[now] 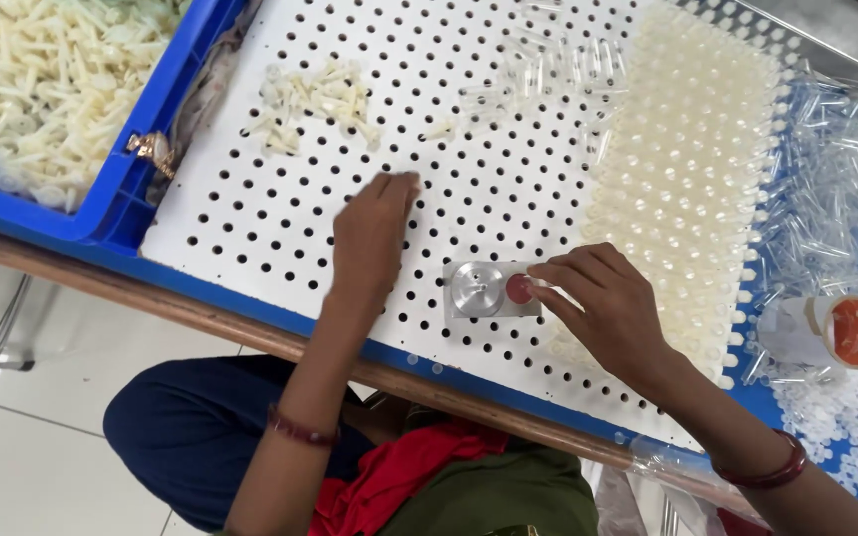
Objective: The person sits at a workstation and repeatedly picks a white cotton tip, inserts it into a clear plastic tube, and places the assembled swab into a perforated tray. The person also moves a yellow basket of tubes and continues the assembly cycle.
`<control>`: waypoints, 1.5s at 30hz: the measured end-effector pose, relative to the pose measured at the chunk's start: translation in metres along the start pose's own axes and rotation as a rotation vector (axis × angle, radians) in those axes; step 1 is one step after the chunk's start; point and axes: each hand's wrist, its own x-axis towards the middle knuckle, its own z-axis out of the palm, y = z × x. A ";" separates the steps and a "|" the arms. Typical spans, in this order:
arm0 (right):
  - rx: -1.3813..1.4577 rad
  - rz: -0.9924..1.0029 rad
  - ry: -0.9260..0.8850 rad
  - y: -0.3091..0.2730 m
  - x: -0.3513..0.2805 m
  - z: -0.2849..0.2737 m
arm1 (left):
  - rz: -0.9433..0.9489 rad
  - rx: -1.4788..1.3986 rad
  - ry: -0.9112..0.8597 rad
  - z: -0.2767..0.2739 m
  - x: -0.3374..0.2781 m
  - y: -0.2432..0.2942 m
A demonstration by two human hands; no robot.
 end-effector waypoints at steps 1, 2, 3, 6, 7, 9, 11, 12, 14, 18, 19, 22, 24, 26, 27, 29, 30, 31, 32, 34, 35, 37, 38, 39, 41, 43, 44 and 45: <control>0.001 -0.005 -0.004 -0.001 0.001 0.000 | -0.006 0.000 0.002 -0.004 -0.013 0.007; -0.018 -0.048 0.006 -0.002 0.001 -0.001 | -0.023 -0.220 0.097 -0.008 -0.026 0.014; -0.038 -0.089 0.017 -0.003 0.001 -0.001 | -0.038 -0.440 0.192 -0.011 -0.039 0.022; 0.037 -0.006 -0.037 -0.002 -0.003 -0.006 | -0.243 -0.848 0.094 -0.004 -0.075 0.039; 0.035 -0.009 -0.037 0.001 -0.009 -0.006 | -0.242 -0.849 0.098 0.000 -0.084 0.043; 0.353 0.278 -0.046 0.009 -0.022 -0.008 | -0.369 -1.186 0.013 0.010 -0.102 0.051; 0.606 0.490 -0.048 0.011 -0.033 -0.005 | -0.383 -1.283 -0.019 0.010 -0.104 0.062; 0.863 0.704 -0.049 0.012 -0.039 -0.003 | -0.400 -1.376 -0.052 0.010 -0.105 0.068; 0.952 0.751 -0.040 -0.006 -0.044 0.002 | -0.391 -1.427 -0.063 0.015 -0.108 0.081; 0.711 0.783 0.093 -0.035 -0.037 0.005 | -0.378 -1.461 -0.061 0.021 -0.108 0.078; 0.718 0.781 0.094 -0.034 -0.036 0.005 | -0.378 -1.454 -0.060 0.021 -0.106 0.069; 0.502 0.171 0.210 -0.027 -0.038 0.006 | -0.363 -1.461 -0.237 0.019 -0.103 0.055; 0.805 0.428 0.019 -0.017 -0.041 0.008 | -0.230 -1.320 -0.292 0.013 -0.099 0.060; 0.899 0.615 0.019 -0.005 -0.055 0.014 | -0.147 -1.141 -0.301 -0.005 -0.091 0.079; 0.990 0.796 0.011 0.001 -0.065 0.017 | -0.066 -0.968 -0.296 -0.012 -0.088 0.090; 0.997 0.917 0.089 0.016 -0.084 0.001 | -0.059 -0.839 -0.339 -0.009 -0.068 0.096; 1.004 1.021 0.152 0.023 -0.093 -0.006 | -0.058 -0.706 -0.358 -0.008 -0.056 0.098; 1.000 1.037 0.174 0.030 -0.113 -0.024 | -0.042 -0.710 -0.378 0.011 -0.038 0.074; 0.872 0.927 0.270 0.036 -0.134 -0.042 | -0.176 -0.647 -0.306 0.033 -0.020 0.050; 0.726 0.852 0.367 0.031 -0.166 -0.075 | -0.302 -0.589 -0.268 0.056 0.014 0.017; 0.349 0.959 0.030 0.026 -0.168 -0.091 | -0.040 -0.173 -0.079 0.056 0.035 0.005; -0.033 1.041 -0.306 0.019 -0.184 -0.096 | 0.236 0.233 0.110 0.058 0.063 -0.012; -0.205 0.876 -0.159 0.018 -0.198 -0.086 | 0.250 0.265 0.093 0.059 0.069 -0.017; -0.371 0.697 -0.017 0.019 -0.210 -0.075 | 0.258 0.299 0.080 0.060 0.074 -0.023; -0.396 0.727 -0.025 0.022 -0.214 -0.067 | 0.250 0.309 0.049 0.061 0.078 -0.021; -0.415 0.750 -0.032 0.026 -0.215 -0.057 | 0.238 0.326 0.021 0.058 0.079 -0.022; -0.385 0.684 -0.047 0.030 -0.214 -0.052 | 0.241 0.342 0.014 0.055 0.080 -0.022; -0.360 0.615 -0.061 0.034 -0.213 -0.050 | 0.244 0.354 0.011 0.054 0.082 -0.020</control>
